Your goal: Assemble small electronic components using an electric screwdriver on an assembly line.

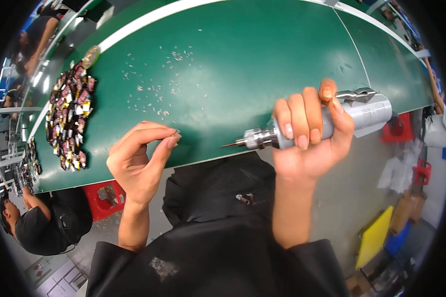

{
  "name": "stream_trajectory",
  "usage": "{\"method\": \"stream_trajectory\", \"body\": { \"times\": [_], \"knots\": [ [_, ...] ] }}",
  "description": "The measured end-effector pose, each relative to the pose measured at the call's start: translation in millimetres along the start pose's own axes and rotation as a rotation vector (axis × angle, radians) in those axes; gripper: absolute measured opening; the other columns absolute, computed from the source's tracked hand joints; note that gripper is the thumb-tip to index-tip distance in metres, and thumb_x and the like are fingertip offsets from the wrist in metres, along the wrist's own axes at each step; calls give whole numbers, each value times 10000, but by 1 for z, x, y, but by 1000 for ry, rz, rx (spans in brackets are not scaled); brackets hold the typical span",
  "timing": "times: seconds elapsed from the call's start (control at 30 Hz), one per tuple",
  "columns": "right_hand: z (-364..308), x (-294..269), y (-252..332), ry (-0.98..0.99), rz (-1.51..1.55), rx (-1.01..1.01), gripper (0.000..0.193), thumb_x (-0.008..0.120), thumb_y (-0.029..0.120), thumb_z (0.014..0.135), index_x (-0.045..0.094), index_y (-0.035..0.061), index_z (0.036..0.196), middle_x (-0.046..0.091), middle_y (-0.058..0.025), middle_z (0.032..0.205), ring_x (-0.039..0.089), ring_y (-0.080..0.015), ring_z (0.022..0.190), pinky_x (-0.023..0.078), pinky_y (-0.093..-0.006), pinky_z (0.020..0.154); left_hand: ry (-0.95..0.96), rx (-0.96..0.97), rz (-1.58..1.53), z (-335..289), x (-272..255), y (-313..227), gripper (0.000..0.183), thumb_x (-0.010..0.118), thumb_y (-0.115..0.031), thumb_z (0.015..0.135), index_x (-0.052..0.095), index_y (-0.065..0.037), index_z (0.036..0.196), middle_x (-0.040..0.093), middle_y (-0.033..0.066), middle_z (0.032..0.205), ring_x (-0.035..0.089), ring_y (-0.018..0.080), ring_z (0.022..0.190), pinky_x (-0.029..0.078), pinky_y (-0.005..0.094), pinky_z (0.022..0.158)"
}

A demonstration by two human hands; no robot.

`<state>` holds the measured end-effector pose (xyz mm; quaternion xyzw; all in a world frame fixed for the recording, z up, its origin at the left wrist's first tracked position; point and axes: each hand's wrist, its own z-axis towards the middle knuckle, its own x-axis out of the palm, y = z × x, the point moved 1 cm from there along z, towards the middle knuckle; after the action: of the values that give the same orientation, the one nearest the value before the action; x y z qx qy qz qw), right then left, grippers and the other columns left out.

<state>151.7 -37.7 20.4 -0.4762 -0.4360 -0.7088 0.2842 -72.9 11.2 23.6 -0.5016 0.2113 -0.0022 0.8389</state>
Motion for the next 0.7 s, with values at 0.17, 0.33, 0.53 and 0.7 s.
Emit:
{"method": "stream_trajectory", "body": {
  "times": [0.17, 0.33, 0.53, 0.7],
  "knots": [
    [-8, 38, -11, 100, 97, -51, 93, 469, 126, 892, 496, 48, 935, 405, 26, 511, 401, -88, 418, 366, -261, 505, 35, -220, -520, -15, 16, -3, 52, 631, 99, 807, 649, 77, 851, 654, 142, 811, 623, 160, 706, 501, 259, 630],
    [-11, 48, -20, 67, 38, -88, 84, 503, 89, 869, 457, 41, 921, 388, 41, 498, 385, -73, 395, 362, -244, 485, 86, -282, -788, -23, 22, -2, 71, 571, 48, 888, 628, 89, 883, 628, 143, 843, 612, 148, 708, 501, 239, 633],
    [-12, 42, -21, 67, 24, -93, 76, 500, 91, 874, 461, 44, 920, 392, 46, 494, 379, -67, 392, 365, -241, 484, 93, -294, -774, -23, 28, -5, 187, 596, -110, 919, 586, 70, 870, 587, 171, 789, 584, 208, 658, 484, 308, 569],
    [-11, 42, -18, 54, 17, -113, 70, 500, 89, 870, 465, 49, 915, 387, 48, 488, 373, -65, 380, 363, -241, 478, 77, -282, -795, -22, 33, -5, 172, 597, -95, 916, 590, 69, 866, 586, 168, 779, 581, 198, 651, 480, 292, 559]
  ]
}}
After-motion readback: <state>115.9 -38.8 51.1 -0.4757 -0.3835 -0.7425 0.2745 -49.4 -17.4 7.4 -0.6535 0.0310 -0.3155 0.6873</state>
